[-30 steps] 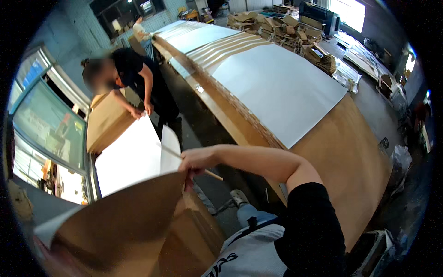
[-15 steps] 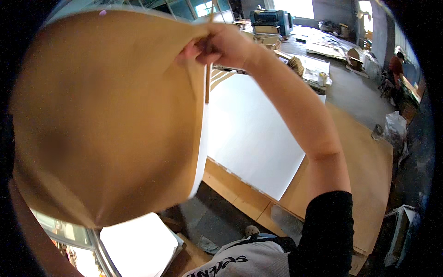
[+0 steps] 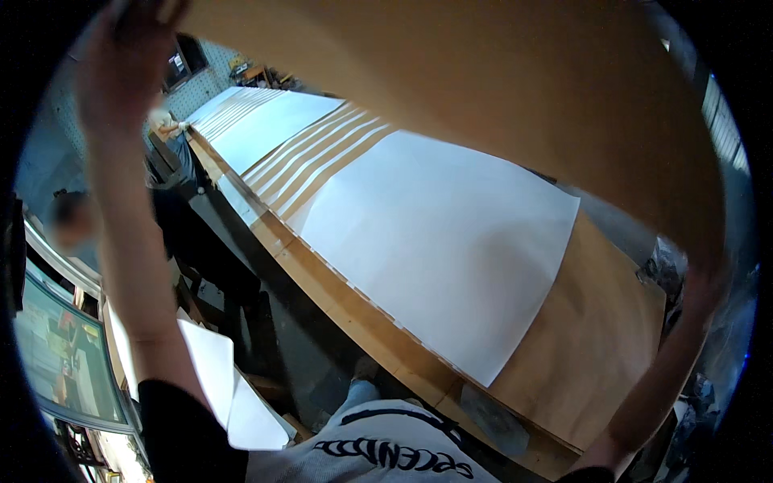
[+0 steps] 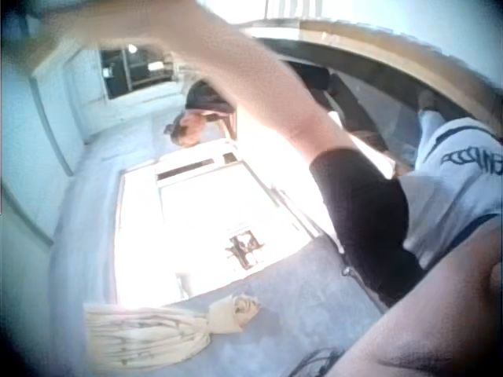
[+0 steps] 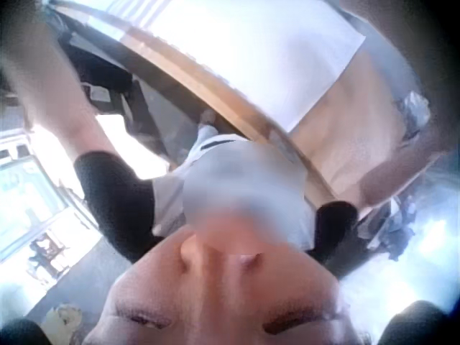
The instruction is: The person repeatedly picks up large flat sheets from a stack, flips them over, and places them onto a long workbench. The action is repeated continuously throughout the clip.
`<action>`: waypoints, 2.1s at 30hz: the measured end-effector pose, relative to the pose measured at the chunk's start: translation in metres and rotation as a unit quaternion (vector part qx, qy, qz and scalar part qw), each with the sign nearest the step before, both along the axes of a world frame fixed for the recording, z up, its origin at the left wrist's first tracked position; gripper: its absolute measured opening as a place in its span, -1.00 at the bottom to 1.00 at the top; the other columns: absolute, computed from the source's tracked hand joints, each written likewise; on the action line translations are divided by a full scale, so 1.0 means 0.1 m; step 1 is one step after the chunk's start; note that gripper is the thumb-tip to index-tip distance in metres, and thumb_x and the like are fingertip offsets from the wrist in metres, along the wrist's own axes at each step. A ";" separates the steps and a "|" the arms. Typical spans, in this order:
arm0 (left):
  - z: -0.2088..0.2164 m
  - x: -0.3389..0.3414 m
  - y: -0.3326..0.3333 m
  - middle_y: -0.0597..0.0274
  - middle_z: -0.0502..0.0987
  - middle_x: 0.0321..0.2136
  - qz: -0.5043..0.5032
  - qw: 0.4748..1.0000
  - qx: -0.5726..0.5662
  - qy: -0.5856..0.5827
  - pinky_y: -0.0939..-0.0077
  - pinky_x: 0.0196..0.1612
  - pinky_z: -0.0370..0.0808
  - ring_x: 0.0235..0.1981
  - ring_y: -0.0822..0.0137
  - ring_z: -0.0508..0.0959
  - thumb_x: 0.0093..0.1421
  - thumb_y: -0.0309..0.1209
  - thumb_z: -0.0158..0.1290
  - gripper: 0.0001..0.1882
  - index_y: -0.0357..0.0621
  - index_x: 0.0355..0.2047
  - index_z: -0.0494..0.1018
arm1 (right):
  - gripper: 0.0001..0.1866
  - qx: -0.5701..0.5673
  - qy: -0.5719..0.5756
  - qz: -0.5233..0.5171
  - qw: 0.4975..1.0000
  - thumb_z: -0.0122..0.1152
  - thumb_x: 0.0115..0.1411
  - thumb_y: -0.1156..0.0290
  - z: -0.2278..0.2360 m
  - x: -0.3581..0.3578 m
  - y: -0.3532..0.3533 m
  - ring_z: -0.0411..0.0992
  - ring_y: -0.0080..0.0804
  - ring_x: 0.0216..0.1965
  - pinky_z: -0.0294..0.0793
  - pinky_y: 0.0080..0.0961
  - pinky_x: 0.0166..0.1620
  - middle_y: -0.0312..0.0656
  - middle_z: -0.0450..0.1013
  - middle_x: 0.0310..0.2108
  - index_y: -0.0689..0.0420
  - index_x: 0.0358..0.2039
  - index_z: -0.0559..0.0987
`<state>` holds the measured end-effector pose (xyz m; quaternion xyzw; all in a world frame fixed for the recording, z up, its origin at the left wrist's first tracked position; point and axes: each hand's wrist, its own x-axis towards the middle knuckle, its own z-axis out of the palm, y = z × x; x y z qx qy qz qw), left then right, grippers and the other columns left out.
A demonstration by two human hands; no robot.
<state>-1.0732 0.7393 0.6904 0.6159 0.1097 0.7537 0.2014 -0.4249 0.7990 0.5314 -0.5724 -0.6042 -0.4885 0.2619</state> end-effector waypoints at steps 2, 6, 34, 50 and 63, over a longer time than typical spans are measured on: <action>-0.65 0.08 0.20 0.20 0.32 -0.12 -0.040 0.994 -0.085 -0.062 0.32 0.04 0.19 -0.03 0.29 0.28 0.11 -0.23 -0.06 -0.55 -0.14 -0.03 0.17 | -0.66 -0.062 0.090 0.079 0.991 0.02 0.09 0.28 -0.46 -0.24 -0.55 0.37 -0.27 -0.16 0.37 -0.47 -0.15 -0.06 0.42 -0.22 0.19 -0.16 0.44; -2.05 -0.44 0.41 0.25 0.29 -0.05 -0.026 0.887 -0.445 -0.119 0.47 0.08 0.11 0.00 0.37 0.24 0.09 -0.14 -0.04 -0.45 -0.20 0.01 0.17 | -0.54 -0.042 0.778 0.226 0.585 -0.01 0.09 0.23 -1.41 -1.88 -0.99 0.23 -0.32 -0.03 0.19 -0.48 0.01 -0.13 0.28 -0.06 0.19 -0.03 0.32; -5.47 -1.10 0.97 0.21 0.39 -0.19 -0.131 0.648 -0.674 -0.329 0.48 -0.05 0.25 -0.12 0.33 0.35 0.05 -0.44 0.00 -0.68 -0.27 -0.17 0.31 | -0.38 -0.100 0.931 0.105 0.335 0.10 0.05 0.12 -3.77 -3.50 -1.29 0.13 -0.42 0.00 0.11 -0.35 0.03 -0.31 0.16 0.00 0.14 0.05 0.15; -5.34 -1.47 0.87 0.24 0.37 -0.58 -0.023 0.724 -0.667 -0.174 0.62 -0.59 0.36 -0.66 0.44 0.39 0.13 -0.28 -0.06 -0.76 -0.23 -0.40 0.26 | -0.41 -0.125 0.919 0.087 0.365 0.01 0.11 0.13 -3.66 -3.64 -1.30 0.14 -0.39 0.02 0.06 -0.47 0.09 -0.23 0.17 0.02 0.23 0.04 0.15; -5.46 -1.76 1.03 0.26 0.32 -0.75 0.136 0.671 -0.701 -0.203 0.61 -0.78 0.33 -0.81 0.46 0.36 0.17 -0.32 -0.17 -0.78 -0.23 -0.50 0.21 | -0.39 -0.136 0.920 0.093 0.357 0.04 0.09 0.11 -3.78 -3.54 -1.30 0.16 -0.40 0.00 0.12 -0.51 0.05 -0.23 0.17 0.02 0.22 0.04 0.17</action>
